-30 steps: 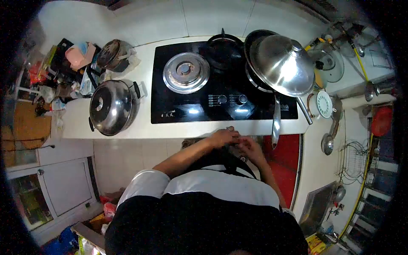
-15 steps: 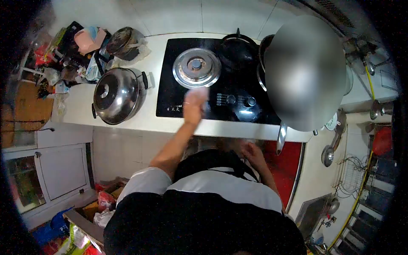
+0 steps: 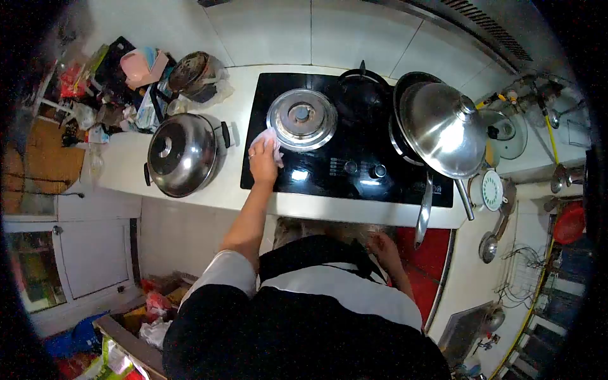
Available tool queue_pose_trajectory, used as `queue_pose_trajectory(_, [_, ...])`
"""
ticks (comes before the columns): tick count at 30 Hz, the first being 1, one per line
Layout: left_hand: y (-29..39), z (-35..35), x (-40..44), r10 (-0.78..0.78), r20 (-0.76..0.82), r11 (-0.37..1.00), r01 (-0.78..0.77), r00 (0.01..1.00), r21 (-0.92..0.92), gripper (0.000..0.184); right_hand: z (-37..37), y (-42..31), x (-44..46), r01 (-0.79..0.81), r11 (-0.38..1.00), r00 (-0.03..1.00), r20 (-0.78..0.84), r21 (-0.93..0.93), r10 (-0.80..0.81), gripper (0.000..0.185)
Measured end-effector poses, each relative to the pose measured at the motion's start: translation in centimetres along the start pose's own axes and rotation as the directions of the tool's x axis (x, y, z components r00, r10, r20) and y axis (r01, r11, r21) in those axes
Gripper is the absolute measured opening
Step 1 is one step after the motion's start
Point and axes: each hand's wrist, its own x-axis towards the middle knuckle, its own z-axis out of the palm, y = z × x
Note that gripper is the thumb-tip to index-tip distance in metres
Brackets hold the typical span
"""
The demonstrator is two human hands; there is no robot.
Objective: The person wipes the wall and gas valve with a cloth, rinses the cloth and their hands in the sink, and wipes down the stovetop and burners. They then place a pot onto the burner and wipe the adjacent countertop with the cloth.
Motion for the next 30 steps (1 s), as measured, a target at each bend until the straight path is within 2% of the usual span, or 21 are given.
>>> queue_pose_trajectory(2, [0.2,1.5,2.5,0.024,0.003,1.000,-0.024,1.000,0.000,0.034,0.6,1.0,-0.5,0.025,0.999,0.998,-0.053,-0.030,-0.027,0.025])
queue_pose_trajectory(3, [0.4,2.3,3.9,0.038,0.003,0.999,-0.038,0.999,0.003,0.035,0.8,1.4,-0.7,-0.020,0.999,0.999,-0.034,-0.044,0.018,0.025])
queue_pose_trajectory(5, [-0.3,2.3,6.8,-0.001,0.120,0.998,0.007,0.993,-0.055,0.031,1.1,0.9,-0.7,-0.067,0.996,0.998,-0.023,-0.059,0.066,0.025])
queue_pose_trajectory(8, [-2.6,3.0,10.8,0.121,0.210,0.992,-0.109,0.970,-0.064,0.028,2.1,-0.8,0.0,-0.033,0.999,0.994,-0.104,0.041,0.037,0.026])
queue_pose_trajectory(10, [-2.8,3.8,12.6,0.136,0.226,0.989,-0.120,0.964,-0.082,0.029,2.8,-0.8,0.2,-0.150,0.977,0.982,-0.091,0.149,0.165,0.028])
queue_pose_trajectory(11, [-2.9,4.3,13.1,0.146,0.239,0.988,-0.132,0.960,-0.075,0.030,3.0,-0.7,0.3,-0.159,0.975,0.979,-0.102,0.155,0.176,0.028])
queue_pose_trajectory(13, [-2.8,4.4,13.0,0.178,0.238,0.984,-0.168,0.955,-0.062,0.033,3.6,-2.9,0.5,-0.165,0.984,0.979,-0.112,0.063,0.172,0.029])
queue_pose_trajectory(16, [-2.3,3.1,11.5,0.212,0.155,0.976,-0.216,0.965,0.010,0.035,4.8,-5.2,1.0,-0.158,0.980,0.971,-0.159,0.122,0.177,0.029])
queue_pose_trajectory(20, [-0.8,0.2,6.6,0.267,0.175,0.960,-0.276,0.948,0.032,0.032,5.7,-4.5,2.0,-0.182,0.980,0.977,-0.097,0.081,0.189,0.029])
queue_pose_trajectory(24, [0.2,-1.2,4.1,0.339,0.211,0.940,-0.340,0.917,-0.034,0.035,7.1,-4.4,3.2,-0.063,0.995,0.994,-0.086,0.073,0.070,0.027])
queue_pose_trajectory(26, [-0.5,-1.4,4.5,0.334,0.218,0.942,-0.324,0.917,-0.082,0.034,7.2,-4.6,3.9,-0.003,0.998,0.994,-0.105,0.056,0.009,0.027])
queue_pose_trajectory(27, [-0.9,-1.4,5.0,0.333,0.230,0.942,-0.309,0.914,-0.132,0.033,7.0,-5.0,4.3,-0.060,0.998,0.994,-0.087,-0.002,0.060,0.029])
queue_pose_trajectory(28, [-1.3,-1.2,5.7,0.305,0.167,0.945,-0.276,0.938,-0.174,0.030,7.0,-5.3,4.6,-0.121,0.991,0.991,-0.072,-0.059,0.116,0.032])
queue_pose_trajectory(30, [-2.4,-0.4,7.3,0.235,0.128,0.953,-0.202,0.964,-0.225,0.026,6.9,-5.1,4.8,-0.100,0.994,0.991,-0.093,-0.042,0.096,0.032])
